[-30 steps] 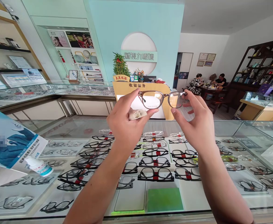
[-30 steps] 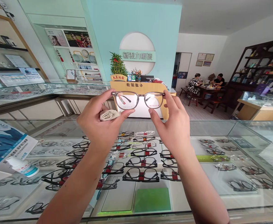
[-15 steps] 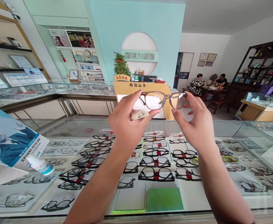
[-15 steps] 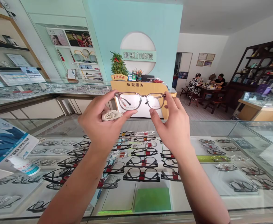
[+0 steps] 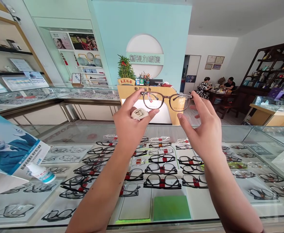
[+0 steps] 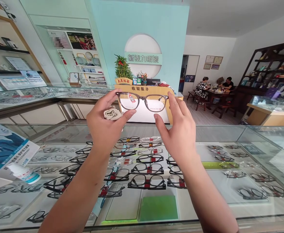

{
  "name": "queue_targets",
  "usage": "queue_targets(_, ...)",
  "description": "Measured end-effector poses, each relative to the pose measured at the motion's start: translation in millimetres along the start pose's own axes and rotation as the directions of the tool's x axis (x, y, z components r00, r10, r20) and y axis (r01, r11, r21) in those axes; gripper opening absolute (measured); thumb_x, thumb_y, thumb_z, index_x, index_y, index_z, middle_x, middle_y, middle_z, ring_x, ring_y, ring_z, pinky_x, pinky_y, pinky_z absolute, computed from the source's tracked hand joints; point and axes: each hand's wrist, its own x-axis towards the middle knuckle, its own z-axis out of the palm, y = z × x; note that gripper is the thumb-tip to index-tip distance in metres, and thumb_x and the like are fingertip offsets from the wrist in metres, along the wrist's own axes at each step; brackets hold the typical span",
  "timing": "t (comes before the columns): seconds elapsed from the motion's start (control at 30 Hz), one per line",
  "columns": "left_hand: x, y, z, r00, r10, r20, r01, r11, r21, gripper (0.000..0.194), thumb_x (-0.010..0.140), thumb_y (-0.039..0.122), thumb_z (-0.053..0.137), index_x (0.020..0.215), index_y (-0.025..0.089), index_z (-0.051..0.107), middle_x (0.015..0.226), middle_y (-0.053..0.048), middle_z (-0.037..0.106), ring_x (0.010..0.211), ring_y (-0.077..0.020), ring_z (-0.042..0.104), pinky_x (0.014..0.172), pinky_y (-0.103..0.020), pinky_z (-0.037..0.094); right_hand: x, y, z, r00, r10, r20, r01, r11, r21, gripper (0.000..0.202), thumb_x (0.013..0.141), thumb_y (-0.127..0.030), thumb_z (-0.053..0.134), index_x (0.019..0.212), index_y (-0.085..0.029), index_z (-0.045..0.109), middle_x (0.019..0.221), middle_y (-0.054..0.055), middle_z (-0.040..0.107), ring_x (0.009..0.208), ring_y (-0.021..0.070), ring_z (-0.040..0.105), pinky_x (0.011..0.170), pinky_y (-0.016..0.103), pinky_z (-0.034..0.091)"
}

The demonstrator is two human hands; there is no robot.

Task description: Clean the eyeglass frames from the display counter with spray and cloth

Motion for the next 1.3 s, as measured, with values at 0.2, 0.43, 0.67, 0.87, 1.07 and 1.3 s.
queue_targets(0.2, -1, -4, 2.8, 1.000, -0.002, 0.027, 0.003, 0.999, -0.036, 0.070, 0.093, 0.044, 0.098, 0.157, 0.030, 0.073, 0.156, -0.009, 0.080, 0.145, -0.0381, 0.077, 0.114, -0.053, 0.073, -3, 3, 5, 1.000, -0.031, 0.001, 0.031, 0.998, 0.047, 0.076, 0.114, -0.047, 0.067, 0.186, -0.037, 0.043, 0.163, 0.017, 0.069, 0.137, 0.0408, 0.074, 0.105, 0.065, 0.072)
queue_targets(0.43, -3, -4, 5.8, 1.000, -0.016, -0.018, 0.016, 1.000, -0.016, 0.075, 0.092, 0.049, 0.098, 0.160, 0.029, 0.071, 0.159, -0.011, 0.078, 0.149, -0.0399, 0.074, 0.117, -0.053, 0.071, -5, -3, 9, 0.999, -0.035, 0.004, 0.035, 0.996, 0.080, 0.079, 0.114, -0.044, 0.068, 0.187, -0.036, 0.041, 0.169, 0.018, 0.064, 0.142, 0.0406, 0.071, 0.108, 0.067, 0.072)
queue_targets(0.67, -3, -10, 7.7, 0.999, -0.037, -0.012, 0.036, 0.999, -0.030, 0.073, 0.093, 0.052, 0.096, 0.157, 0.027, 0.071, 0.154, -0.013, 0.080, 0.143, -0.0390, 0.077, 0.112, -0.052, 0.072, -5, -5, 9, 0.999, -0.045, 0.021, 0.041, 0.990, 0.138, 0.082, 0.115, -0.046, 0.068, 0.189, -0.038, 0.036, 0.170, 0.018, 0.063, 0.139, 0.0388, 0.072, 0.103, 0.062, 0.074)
queue_targets(0.87, -6, -6, 8.4, 0.997, 0.038, -0.073, -0.034, 0.998, 0.060, 0.068, 0.094, 0.050, 0.096, 0.154, 0.027, 0.073, 0.151, -0.011, 0.080, 0.139, -0.0366, 0.077, 0.106, -0.048, 0.072, -6, -4, 13, 1.000, 0.004, 0.024, -0.008, 0.981, 0.194, 0.082, 0.114, -0.046, 0.068, 0.189, -0.041, 0.034, 0.171, 0.017, 0.063, 0.128, 0.0366, 0.076, 0.098, 0.060, 0.074)
queue_targets(1.07, -14, 4, 8.4, 0.986, 0.134, -0.096, -0.118, 0.980, 0.163, 0.074, 0.092, 0.047, 0.100, 0.156, 0.027, 0.069, 0.150, -0.012, 0.075, 0.108, -0.0274, 0.078, 0.090, -0.044, 0.068, -8, 5, 19, 0.997, 0.056, 0.057, -0.068, 0.970, 0.233, 0.084, 0.116, -0.055, 0.065, 0.190, -0.043, 0.028, 0.164, 0.018, 0.066, 0.133, 0.0402, 0.075, 0.094, 0.063, 0.073)
queue_targets(1.3, -15, 1, 7.9, 0.981, 0.172, -0.093, -0.154, 0.973, 0.174, 0.074, 0.096, 0.049, 0.097, 0.160, 0.029, 0.066, 0.147, -0.011, 0.073, 0.096, -0.0231, 0.074, 0.084, -0.041, 0.065, -8, 6, 24, 0.994, 0.101, 0.051, -0.112, 0.940, 0.322, 0.078, 0.115, -0.056, 0.066, 0.186, -0.041, 0.038, 0.174, 0.017, 0.061, 0.137, 0.0404, 0.075, 0.094, 0.060, 0.073)
